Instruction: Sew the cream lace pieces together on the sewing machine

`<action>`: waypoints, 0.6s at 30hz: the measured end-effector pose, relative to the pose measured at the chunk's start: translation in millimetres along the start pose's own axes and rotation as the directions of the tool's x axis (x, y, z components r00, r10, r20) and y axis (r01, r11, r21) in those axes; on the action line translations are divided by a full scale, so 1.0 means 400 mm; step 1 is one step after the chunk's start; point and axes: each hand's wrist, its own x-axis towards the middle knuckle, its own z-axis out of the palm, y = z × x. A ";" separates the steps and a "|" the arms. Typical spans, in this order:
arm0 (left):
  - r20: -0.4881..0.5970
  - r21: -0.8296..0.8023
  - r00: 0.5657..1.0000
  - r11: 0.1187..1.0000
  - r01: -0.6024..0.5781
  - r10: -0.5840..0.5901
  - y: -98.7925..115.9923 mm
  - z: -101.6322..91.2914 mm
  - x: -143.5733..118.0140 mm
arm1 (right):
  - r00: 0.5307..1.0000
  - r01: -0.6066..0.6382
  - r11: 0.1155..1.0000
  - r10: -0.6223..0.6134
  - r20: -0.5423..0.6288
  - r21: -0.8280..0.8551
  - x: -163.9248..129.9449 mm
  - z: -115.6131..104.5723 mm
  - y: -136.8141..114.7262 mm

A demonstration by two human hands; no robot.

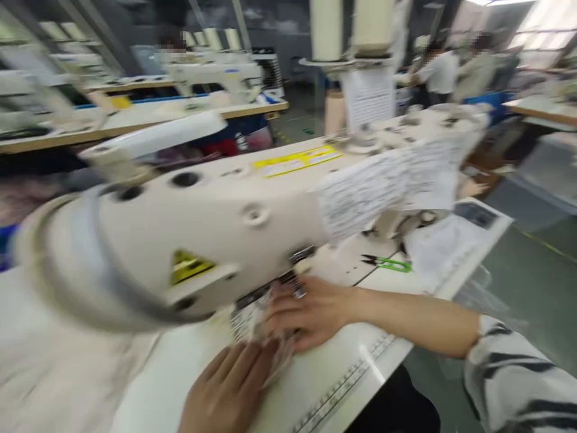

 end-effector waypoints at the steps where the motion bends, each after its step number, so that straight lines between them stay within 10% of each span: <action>1: 0.016 0.017 1.000 1.000 0.002 -0.002 0.008 -0.012 0.005 | 1.000 -0.027 1.000 0.027 -0.004 0.007 -0.001 0.002 0.000; 18: -0.064 0.210 0.987 0.965 0.158 -0.148 0.035 -0.020 0.014 | 0.980 0.087 0.990 -0.065 -0.187 0.113 0.005 0.036 -0.018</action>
